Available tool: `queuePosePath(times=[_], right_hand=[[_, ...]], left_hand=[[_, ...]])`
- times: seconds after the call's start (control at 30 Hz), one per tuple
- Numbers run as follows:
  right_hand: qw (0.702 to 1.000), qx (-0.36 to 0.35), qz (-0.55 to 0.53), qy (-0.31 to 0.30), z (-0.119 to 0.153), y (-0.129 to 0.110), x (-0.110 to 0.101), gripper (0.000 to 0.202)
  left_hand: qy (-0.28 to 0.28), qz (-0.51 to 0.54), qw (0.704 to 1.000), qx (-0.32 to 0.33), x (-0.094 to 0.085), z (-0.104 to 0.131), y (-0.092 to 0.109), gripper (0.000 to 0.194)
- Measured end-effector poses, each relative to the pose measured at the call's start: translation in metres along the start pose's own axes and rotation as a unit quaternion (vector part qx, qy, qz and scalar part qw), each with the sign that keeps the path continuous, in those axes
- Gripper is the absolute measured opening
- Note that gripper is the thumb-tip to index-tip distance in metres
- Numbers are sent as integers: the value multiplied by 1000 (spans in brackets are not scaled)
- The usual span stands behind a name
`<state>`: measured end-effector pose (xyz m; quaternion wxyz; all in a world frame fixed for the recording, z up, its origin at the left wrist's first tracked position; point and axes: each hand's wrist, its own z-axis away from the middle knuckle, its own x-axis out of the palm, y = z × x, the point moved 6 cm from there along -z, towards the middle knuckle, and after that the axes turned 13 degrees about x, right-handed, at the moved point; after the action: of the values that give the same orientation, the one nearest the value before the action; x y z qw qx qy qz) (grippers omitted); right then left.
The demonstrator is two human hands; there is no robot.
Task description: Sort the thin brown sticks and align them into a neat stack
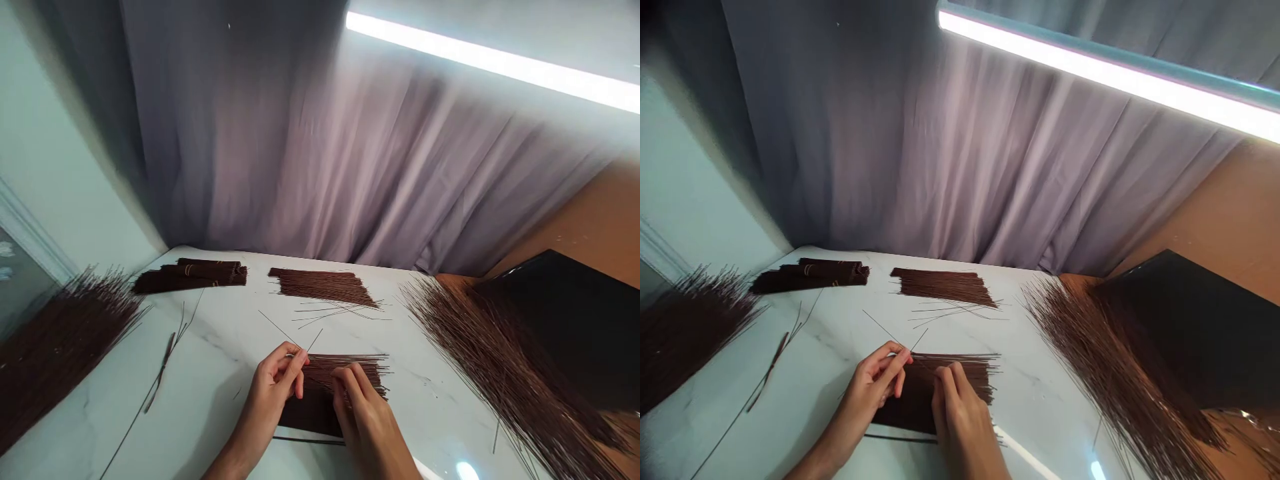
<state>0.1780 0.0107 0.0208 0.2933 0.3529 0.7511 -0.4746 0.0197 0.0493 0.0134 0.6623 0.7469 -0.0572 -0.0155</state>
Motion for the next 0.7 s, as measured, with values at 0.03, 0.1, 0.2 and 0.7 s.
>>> queuePosePath(times=[0.03,0.1,0.2,0.7], right_hand=[[1000,-2,3,3,0,-1,0,16],[1000,-4,5,5,0,-2,0,15],[1000,3,0,-6,0,-1,1,15],[993,15,-111,-25,2,1,3,17]], left_hand=[[1,6,1000,5,0,0,0,42],[2,17,1000,14,0,1,-1,40],[5,32,999,12,0,2,-3,38],[-1,7,999,43,0,3,8,35]])
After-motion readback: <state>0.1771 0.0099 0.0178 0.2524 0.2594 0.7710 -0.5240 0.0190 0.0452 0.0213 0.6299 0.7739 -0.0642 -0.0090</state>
